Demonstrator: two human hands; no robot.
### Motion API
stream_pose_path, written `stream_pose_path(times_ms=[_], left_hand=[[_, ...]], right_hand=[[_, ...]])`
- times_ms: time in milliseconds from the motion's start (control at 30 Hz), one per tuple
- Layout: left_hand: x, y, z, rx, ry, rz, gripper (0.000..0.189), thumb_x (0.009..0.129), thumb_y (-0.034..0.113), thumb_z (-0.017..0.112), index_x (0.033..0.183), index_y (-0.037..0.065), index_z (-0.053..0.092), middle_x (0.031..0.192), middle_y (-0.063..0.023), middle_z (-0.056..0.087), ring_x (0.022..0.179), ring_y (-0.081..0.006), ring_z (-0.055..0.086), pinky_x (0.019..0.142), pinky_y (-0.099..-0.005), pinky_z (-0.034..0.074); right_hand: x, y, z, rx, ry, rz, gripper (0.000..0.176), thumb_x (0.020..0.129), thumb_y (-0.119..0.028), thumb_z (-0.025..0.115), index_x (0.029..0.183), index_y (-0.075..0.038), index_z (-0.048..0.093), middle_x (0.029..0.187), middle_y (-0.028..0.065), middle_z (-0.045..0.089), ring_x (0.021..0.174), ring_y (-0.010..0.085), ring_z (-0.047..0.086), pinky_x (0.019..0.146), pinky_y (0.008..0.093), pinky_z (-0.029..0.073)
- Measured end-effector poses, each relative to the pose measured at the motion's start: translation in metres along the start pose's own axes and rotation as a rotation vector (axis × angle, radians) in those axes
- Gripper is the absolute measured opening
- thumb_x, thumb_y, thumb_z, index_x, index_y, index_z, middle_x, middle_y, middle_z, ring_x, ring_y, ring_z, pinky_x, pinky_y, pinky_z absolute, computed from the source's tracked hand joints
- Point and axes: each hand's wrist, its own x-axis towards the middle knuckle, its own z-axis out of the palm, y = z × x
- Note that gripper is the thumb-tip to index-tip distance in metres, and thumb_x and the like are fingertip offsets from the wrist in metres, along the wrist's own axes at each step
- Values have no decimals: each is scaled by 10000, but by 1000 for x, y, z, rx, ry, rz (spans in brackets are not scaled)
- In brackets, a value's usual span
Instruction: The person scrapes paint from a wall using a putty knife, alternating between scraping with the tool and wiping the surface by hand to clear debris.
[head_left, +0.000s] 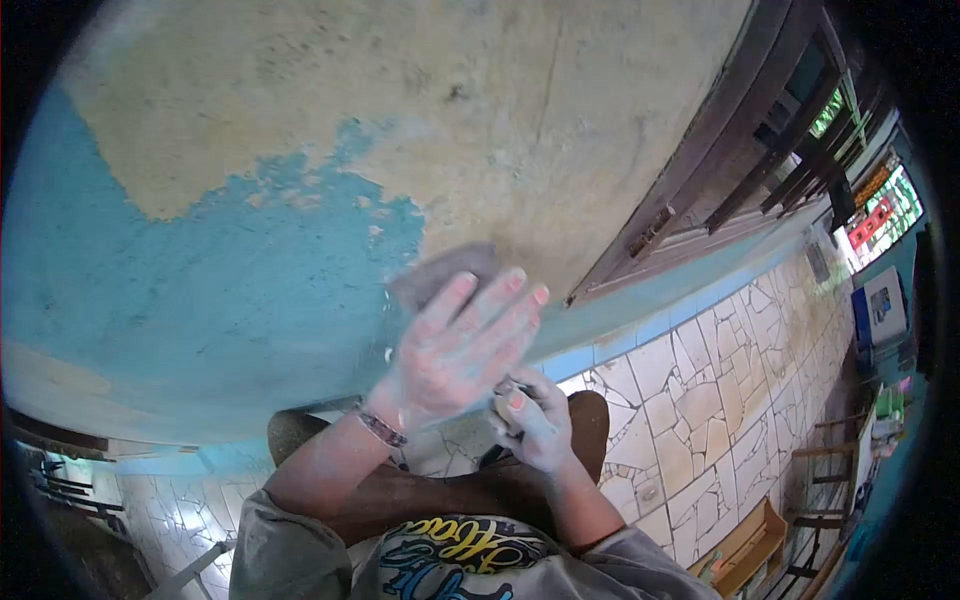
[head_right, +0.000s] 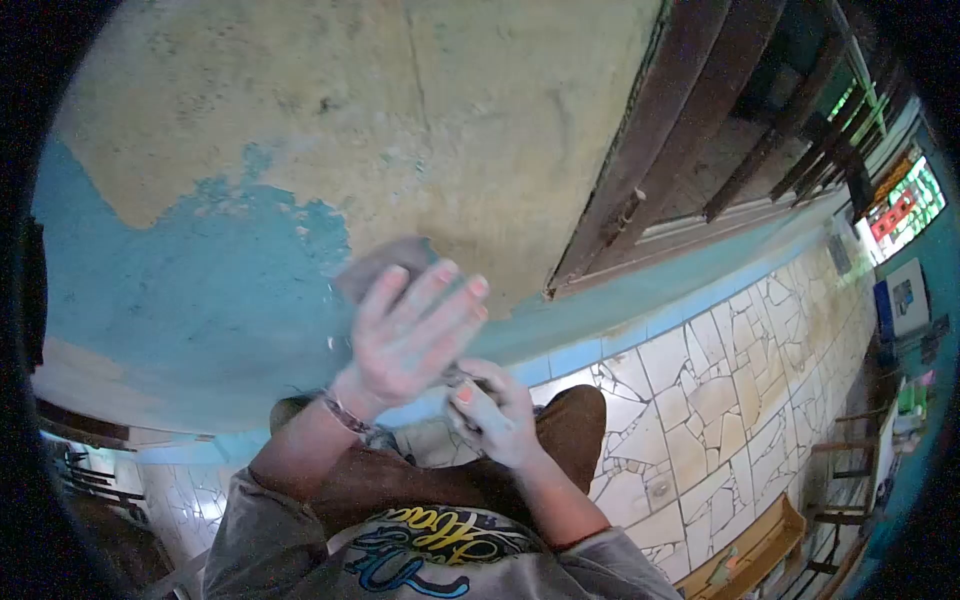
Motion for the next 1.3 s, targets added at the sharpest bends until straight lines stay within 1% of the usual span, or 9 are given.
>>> stream_pose_path(times_ms=[133, 267, 367, 500, 633, 667, 800, 933, 1300], left_hand=[[-4, 10, 9, -65, 18, -27, 266, 815, 168, 531, 1016, 65, 671, 1263, -84, 608, 1247, -265, 526, 1070, -456, 348], [12, 2, -5, -20, 33, -27, 250, 832, 193, 549, 1023, 90, 674, 1223, -70, 635, 1217, -274, 548, 1069, -460, 344], [-4, 11, 13, -77, -43, 2, 254, 838, 215, 553, 1031, 100, 673, 1209, -67, 645, 1202, -280, 560, 1063, -476, 342], [10, 12, 9, -51, 35, -17, 257, 833, 205, 552, 1034, 99, 671, 1234, -80, 629, 1214, -283, 551, 1057, -472, 355], [16, 11, 7, -150, -2, 1, 272, 818, 201, 553, 1036, 81, 664, 1245, -102, 621, 1226, -287, 543, 1055, -458, 362], [2, 16, 20, -141, -13, 12, 281, 815, 205, 551, 1038, 77, 662, 1246, -104, 621, 1226, -289, 543, 1056, -463, 359], [29, 5, 6, -109, 9, 21, 271, 808, 196, 551, 1023, 80, 667, 1248, -98, 620, 1235, -283, 537, 1068, -458, 349], [13, 16, 19, -96, -35, 13, 257, 825, 205, 554, 1027, 97, 670, 1225, -87, 635, 1230, -275, 541, 1079, -454, 332], [30, 37, 9, -28, -22, -119, 310, 849, 232, 527, 1101, 105, 655, 1251, -148, 602, 1274, -368, 485, 1091, -517, 298]], right_hand=[[-11, 7, -15, -68, 2, 18, 347, 948, -212, 571, 1275, -107, 524, 943, 84, 558, 627, 141, 501, 413, 222, 326], [-1, -12, 9, -44, 14, -50, 318, 967, -198, 546, 1252, -59, 521, 715, 37, 510, 515, 78, 400, 418, 221, 297], [-19, 5, -31, -32, 12, 90, 352, 946, -196, 570, 1275, -83, 520, 972, 84, 562, 626, 141, 506, 397, 219, 314], [-10, -5, -4, 76, 107, -48, 300, 942, -243, 579, 1188, -79, 531, 873, 108, 550, 594, 133, 482, 387, 226, 303], [-15, -5, -24, 101, 34, 107, 311, 972, -238, 537, 1247, -99, 501, 850, 72, 515, 601, 117, 459, 422, 214, 286], [-16, -5, -20, -20, 126, 126, 312, 923, -337, 598, 1092, -89, 515, 648, 111, 482, 374, 105, 306, 372, 231, 261], [-8, -10, -4, 102, 179, 35, 266, 942, -317, 559, 1087, -98, 518, 651, 104, 481, 395, 101, 307, 375, 229, 257], [-11, -7, -28, 180, 56, 94, 351, 960, -217, 567, 1285, -103, 502, 1099, 63, 543, 680, 145, 500, 422, 210, 304], [-22, -91, -22, -278, 171, 70, 485, 833, -180, 649, 1264, -30, 484, 796, 115, 605, 465, 82, 451, 382, 206, 317]])
